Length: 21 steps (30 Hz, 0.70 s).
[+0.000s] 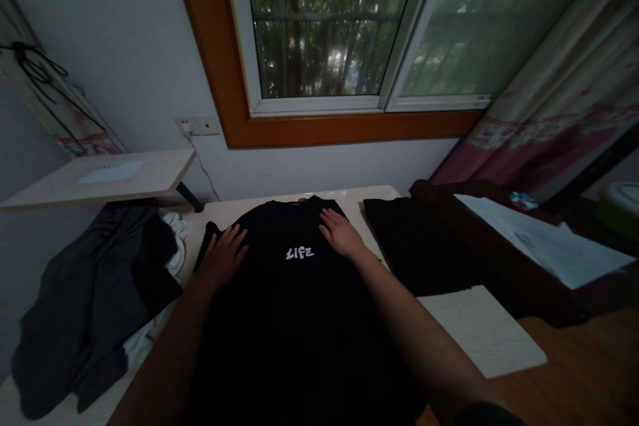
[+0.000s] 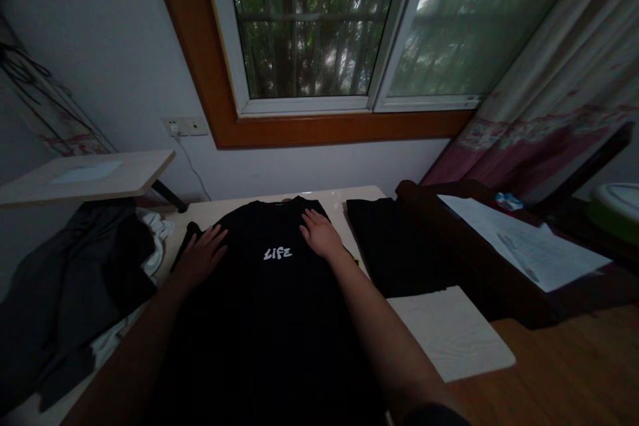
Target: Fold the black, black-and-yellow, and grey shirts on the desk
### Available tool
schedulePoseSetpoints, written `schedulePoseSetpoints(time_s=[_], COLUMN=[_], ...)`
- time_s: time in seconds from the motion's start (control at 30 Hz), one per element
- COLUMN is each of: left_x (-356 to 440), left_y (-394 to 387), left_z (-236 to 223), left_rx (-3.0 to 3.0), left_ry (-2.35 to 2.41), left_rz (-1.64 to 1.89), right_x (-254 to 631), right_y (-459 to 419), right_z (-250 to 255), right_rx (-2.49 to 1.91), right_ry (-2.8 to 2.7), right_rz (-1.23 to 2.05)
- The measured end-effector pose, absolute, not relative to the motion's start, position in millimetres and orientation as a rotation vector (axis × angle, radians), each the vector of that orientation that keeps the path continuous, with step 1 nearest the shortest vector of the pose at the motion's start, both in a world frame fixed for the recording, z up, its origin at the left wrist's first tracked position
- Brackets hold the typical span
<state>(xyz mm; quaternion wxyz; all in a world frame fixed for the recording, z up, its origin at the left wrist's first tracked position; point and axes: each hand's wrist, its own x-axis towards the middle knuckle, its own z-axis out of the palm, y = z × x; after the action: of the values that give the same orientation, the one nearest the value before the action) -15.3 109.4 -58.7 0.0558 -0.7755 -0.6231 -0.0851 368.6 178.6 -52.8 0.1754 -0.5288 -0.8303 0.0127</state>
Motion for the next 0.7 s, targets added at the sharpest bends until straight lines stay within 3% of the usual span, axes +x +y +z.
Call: schedulePoseSetpoints(time_s=[0.23, 0.7], left_x=[-63, -91], left_y=[126, 106], left_z=[-65, -47], left_rx=[-1.929, -1.888], left_ry=[-2.228, -2.626], left_rz=[-0.747, -0.907], right_x=[377, 379], right_y=[166, 165], right_z=[-57, -56], right_rx=[-1.414, -1.413], right_ry=[-2.317, -2.248], right_rz=[0.052, 0.112])
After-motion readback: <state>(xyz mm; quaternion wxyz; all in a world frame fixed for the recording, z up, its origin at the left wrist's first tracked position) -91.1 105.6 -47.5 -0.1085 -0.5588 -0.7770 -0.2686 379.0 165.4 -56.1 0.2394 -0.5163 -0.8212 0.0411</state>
